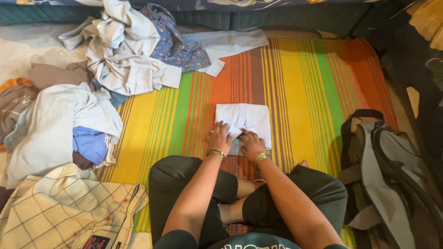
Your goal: The person folds a shirt by hand on a mat on the floor and places it into a backpack.
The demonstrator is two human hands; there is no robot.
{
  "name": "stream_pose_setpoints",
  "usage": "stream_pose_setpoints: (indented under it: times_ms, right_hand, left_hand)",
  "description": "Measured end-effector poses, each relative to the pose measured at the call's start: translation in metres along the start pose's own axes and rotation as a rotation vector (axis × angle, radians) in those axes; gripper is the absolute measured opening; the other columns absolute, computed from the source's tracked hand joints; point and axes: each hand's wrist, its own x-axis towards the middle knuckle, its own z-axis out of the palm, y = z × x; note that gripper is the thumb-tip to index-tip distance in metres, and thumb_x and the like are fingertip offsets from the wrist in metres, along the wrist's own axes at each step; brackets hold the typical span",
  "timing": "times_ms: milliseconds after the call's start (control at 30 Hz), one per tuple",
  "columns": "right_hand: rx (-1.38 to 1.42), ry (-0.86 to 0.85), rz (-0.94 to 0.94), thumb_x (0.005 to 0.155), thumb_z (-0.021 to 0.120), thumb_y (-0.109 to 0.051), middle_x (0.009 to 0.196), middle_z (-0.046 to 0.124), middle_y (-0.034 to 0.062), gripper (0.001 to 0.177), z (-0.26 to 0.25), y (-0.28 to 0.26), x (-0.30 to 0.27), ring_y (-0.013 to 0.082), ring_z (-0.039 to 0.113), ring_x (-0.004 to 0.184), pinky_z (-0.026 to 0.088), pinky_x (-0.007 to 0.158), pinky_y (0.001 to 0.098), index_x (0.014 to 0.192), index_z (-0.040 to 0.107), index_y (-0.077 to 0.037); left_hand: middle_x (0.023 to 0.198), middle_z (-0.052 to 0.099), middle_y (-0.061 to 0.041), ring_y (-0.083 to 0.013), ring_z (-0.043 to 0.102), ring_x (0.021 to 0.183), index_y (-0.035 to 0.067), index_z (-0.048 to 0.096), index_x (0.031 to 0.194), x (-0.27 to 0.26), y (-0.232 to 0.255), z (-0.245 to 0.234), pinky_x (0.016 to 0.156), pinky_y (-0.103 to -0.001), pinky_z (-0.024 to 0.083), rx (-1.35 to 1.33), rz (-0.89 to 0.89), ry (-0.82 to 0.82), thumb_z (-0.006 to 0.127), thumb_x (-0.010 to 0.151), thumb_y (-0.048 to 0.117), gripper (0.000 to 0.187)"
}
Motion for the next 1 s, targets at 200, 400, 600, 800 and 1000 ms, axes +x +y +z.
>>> stream_pose_setpoints:
  times_ms: [200, 400, 600, 800, 1000]
  right_hand:
    - [0.001, 0.02, -0.012, 0.079, 0.071, -0.022, 0.158, 0.039, -0.0052, 0.052, -0.001, -0.002, -0.002, 0.0215, 0.036, 0.143, 0.037, 0.109, 0.0503, 0.13, 0.059, -0.019]
    - [-0.007, 0.05, -0.024, 0.081, 0.07, -0.023, 0.157, 0.042, -0.0064, 0.049, -0.001, -0.005, -0.005, 0.0219, 0.039, 0.14, 0.038, 0.107, 0.0498, 0.128, 0.06, -0.02]
    - [-0.029, 0.055, -0.011, 0.082, 0.068, -0.022, 0.156, 0.045, -0.0054, 0.042, 0.0, -0.005, -0.004, 0.0223, 0.041, 0.14, 0.038, 0.107, 0.0489, 0.123, 0.063, -0.021]
    - [0.298, 0.251, -0.042, 0.09, 0.061, -0.027, 0.15, 0.052, 0.005, 0.083, -0.002, -0.012, -0.006, 0.0242, 0.045, 0.14, 0.039, 0.113, 0.0484, 0.163, 0.024, -0.01]
    - [-0.058, 0.094, -0.159, 0.095, 0.055, -0.03, 0.162, 0.038, 0.0074, 0.072, 0.009, -0.012, -0.006, 0.0229, 0.025, 0.152, 0.025, 0.12, 0.0509, 0.158, 0.024, -0.012]
  left_hand:
    - [0.17, 0.012, -0.006, -0.0277, 0.008, 0.157, 0.017, 0.022, 0.159, -0.001, -0.002, 0.019, 0.123, -0.057, 0.007, 0.209, 0.073, -0.401, 0.043, 0.101, 0.05, 0.07]
    - [0.173, -0.008, -0.003, -0.0241, -0.008, 0.159, 0.019, 0.002, 0.165, -0.001, 0.002, 0.021, 0.125, -0.054, -0.003, 0.361, 0.03, -0.6, 0.038, 0.1, 0.06, 0.084]
    - [0.173, -0.004, -0.003, -0.0247, -0.004, 0.159, 0.019, 0.006, 0.164, -0.002, 0.006, 0.01, 0.125, -0.054, 0.0, 0.324, 0.027, -0.576, 0.043, 0.098, 0.06, 0.086]
    - [0.173, 0.001, -0.005, -0.0264, 0.002, 0.159, 0.019, 0.012, 0.164, 0.0, 0.008, 0.004, 0.125, -0.056, 0.004, 0.277, 0.03, -0.574, 0.047, 0.099, 0.056, 0.082]
    - [0.173, 0.0, -0.005, -0.027, 0.0, 0.159, 0.021, 0.012, 0.164, 0.002, 0.007, 0.006, 0.125, -0.055, 0.003, 0.295, 0.03, -0.602, 0.057, 0.094, 0.05, 0.087]
